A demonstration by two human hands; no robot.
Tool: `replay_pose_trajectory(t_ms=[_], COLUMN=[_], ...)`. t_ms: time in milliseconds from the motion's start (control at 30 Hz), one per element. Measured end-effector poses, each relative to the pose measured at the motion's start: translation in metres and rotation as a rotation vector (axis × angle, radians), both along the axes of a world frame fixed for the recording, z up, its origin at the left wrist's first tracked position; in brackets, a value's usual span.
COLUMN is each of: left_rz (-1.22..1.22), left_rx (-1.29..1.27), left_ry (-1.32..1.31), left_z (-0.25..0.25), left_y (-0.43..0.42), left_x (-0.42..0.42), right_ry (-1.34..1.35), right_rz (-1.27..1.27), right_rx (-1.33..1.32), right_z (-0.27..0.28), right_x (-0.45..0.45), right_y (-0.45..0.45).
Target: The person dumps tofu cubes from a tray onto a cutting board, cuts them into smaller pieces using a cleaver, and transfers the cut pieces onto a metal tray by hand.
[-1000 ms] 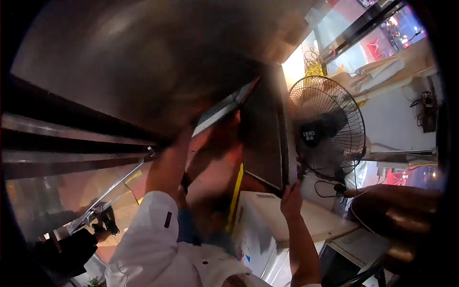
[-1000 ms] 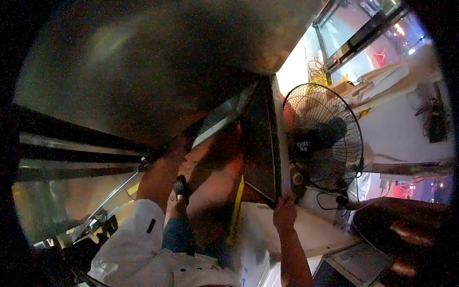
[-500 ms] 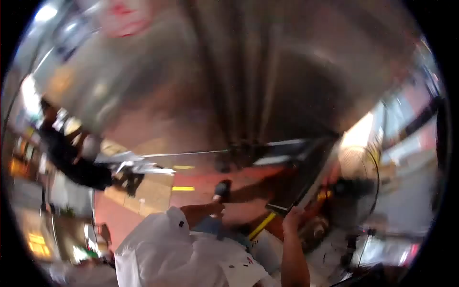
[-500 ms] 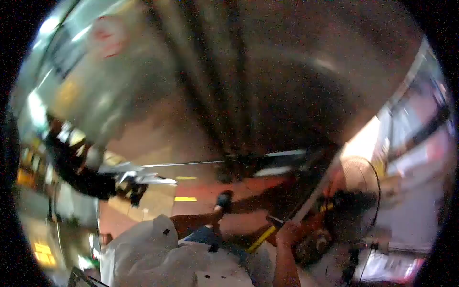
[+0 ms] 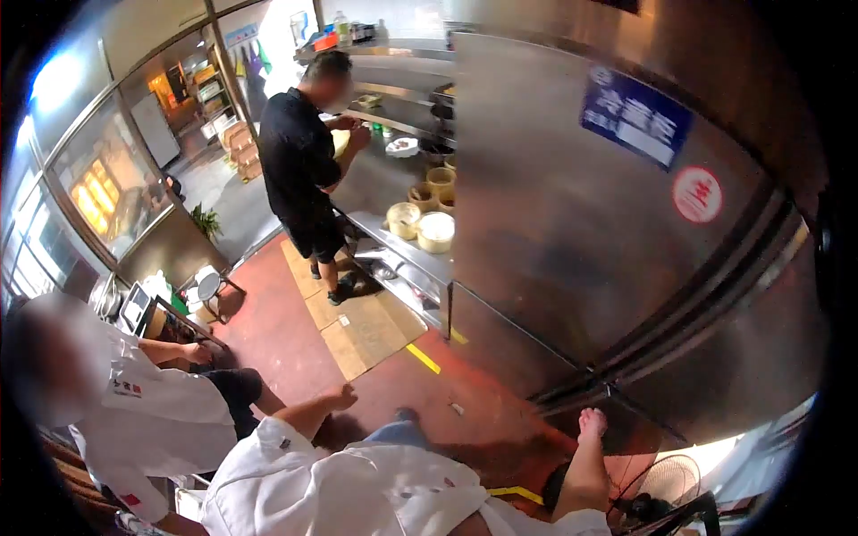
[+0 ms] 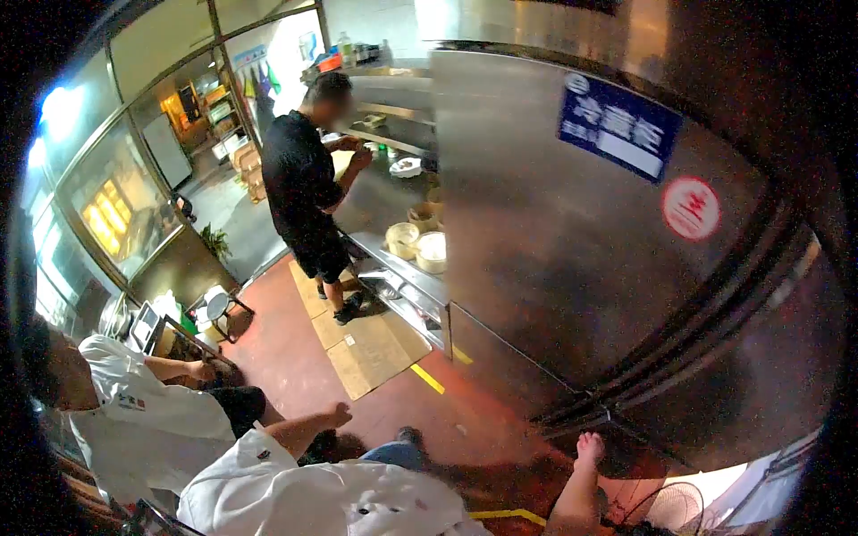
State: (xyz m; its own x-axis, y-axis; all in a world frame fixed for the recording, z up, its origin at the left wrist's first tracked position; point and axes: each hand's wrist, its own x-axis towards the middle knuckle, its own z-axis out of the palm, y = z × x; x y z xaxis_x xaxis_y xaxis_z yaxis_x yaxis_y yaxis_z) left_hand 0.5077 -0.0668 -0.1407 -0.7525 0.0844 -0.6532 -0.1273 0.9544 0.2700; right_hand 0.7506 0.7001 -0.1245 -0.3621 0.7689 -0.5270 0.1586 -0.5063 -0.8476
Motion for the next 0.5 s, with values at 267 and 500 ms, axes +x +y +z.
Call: replay_pose_trajectory(t_ms=[267, 500], left_rz=[0.295, 0.356], left_rx=[0.561, 0.251], left_ry=[0.401, -0.116], left_z=[-0.027, 0.013], left_y=[-0.023, -0.176], left_x=[0.052, 0.031], right_ry=[-0.618, -0.718], right_rz=[1.126, 1.548], right_rx=[0.41, 1.313], right_z=[-0.055, -0.103], right_x=[-0.013, -0.129], right_y=[-0.166, -0.109])
